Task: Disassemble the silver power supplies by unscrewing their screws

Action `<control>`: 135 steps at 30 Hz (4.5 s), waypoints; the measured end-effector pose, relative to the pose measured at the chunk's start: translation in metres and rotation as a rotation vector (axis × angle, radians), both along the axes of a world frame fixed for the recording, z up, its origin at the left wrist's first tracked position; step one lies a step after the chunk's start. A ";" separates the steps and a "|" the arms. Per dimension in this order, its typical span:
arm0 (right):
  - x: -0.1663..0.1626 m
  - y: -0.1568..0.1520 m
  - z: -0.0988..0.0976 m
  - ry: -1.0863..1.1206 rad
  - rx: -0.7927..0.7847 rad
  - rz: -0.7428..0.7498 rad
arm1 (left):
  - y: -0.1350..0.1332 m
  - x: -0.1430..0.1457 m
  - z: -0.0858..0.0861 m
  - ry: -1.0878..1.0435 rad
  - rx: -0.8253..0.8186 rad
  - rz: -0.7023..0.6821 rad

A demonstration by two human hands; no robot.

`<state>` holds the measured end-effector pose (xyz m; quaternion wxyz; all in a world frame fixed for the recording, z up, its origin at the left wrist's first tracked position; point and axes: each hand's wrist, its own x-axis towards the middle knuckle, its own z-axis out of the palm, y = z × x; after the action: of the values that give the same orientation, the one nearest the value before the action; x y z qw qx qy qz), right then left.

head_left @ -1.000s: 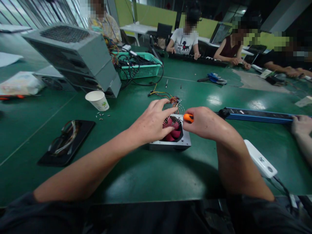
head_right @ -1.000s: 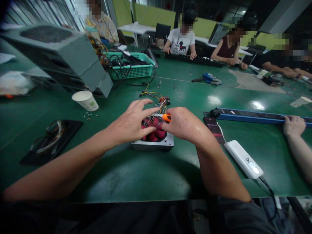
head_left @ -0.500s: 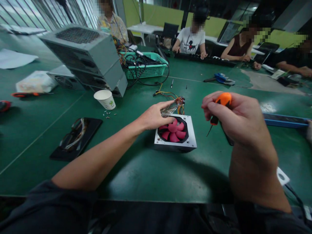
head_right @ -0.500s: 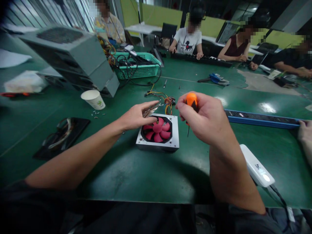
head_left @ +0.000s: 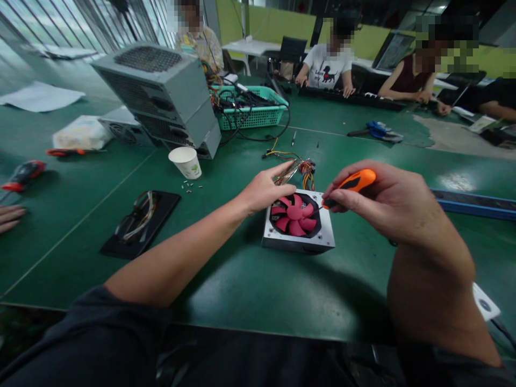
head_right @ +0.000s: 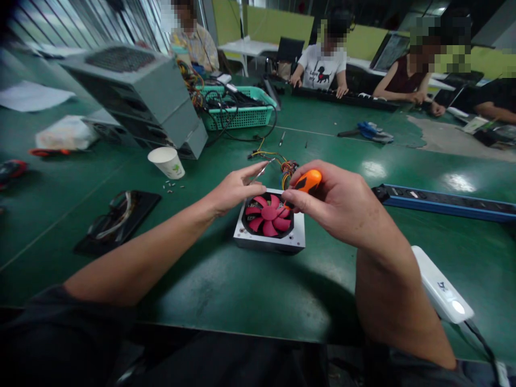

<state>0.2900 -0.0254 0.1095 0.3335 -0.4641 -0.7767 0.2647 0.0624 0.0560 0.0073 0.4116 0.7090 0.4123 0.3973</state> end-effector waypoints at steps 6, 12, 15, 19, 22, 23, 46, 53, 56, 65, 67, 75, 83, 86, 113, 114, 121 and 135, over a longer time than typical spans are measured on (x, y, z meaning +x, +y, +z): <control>-0.009 0.008 -0.008 -0.013 -0.004 0.085 | 0.000 0.000 0.001 -0.028 -0.016 -0.015; 0.008 0.039 -0.026 -0.055 -0.165 0.163 | 0.000 0.001 0.001 -0.051 -0.026 -0.029; 0.012 0.051 -0.033 -0.024 -0.223 0.202 | 0.000 0.001 -0.001 -0.072 -0.023 -0.038; 0.016 0.061 -0.040 -0.095 -0.289 0.226 | 0.002 0.002 -0.004 -0.091 -0.026 -0.060; 0.021 0.065 -0.046 -0.116 -0.304 0.206 | 0.002 0.003 -0.004 -0.098 -0.030 -0.055; 0.023 0.066 -0.047 -0.116 -0.298 0.197 | 0.001 0.003 -0.003 -0.101 -0.032 -0.055; 0.019 0.029 -0.079 -0.099 -0.250 0.113 | -0.003 0.008 -0.007 0.060 0.099 0.017; 0.019 0.023 -0.085 -0.067 -0.172 0.141 | -0.004 0.010 -0.016 0.022 0.154 0.052; 0.019 0.022 -0.087 -0.056 -0.154 0.141 | -0.007 0.011 -0.017 0.085 0.151 0.064; 0.016 0.020 -0.088 -0.055 -0.133 0.124 | -0.012 0.017 -0.024 0.091 0.231 0.161; 0.015 0.020 -0.089 -0.050 -0.135 0.115 | -0.014 0.018 -0.023 0.090 0.232 0.165; 0.016 0.020 -0.094 -0.046 -0.077 0.107 | -0.017 0.018 -0.019 0.108 0.220 0.169; 0.024 0.023 -0.089 -0.050 -0.099 0.197 | -0.017 0.018 -0.018 0.159 0.211 0.160; 0.026 0.022 -0.086 -0.030 -0.091 0.212 | -0.017 0.017 -0.017 0.182 0.212 0.153; 0.025 0.024 -0.093 0.346 -0.268 0.005 | -0.014 0.015 -0.009 -0.057 0.141 0.147; 0.030 0.026 -0.091 0.360 -0.232 0.001 | -0.012 0.013 -0.007 -0.042 0.134 0.125; 0.062 0.024 -0.059 0.404 0.010 -0.182 | -0.007 -0.002 0.009 0.331 0.179 0.001; 0.011 0.019 0.002 -0.266 0.403 -0.212 | -0.042 0.004 0.026 0.634 0.353 -0.204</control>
<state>0.3008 -0.0062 0.1116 0.3399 -0.4978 -0.7979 0.0046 0.0664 0.0142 0.0336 0.1724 0.8943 0.3717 0.1801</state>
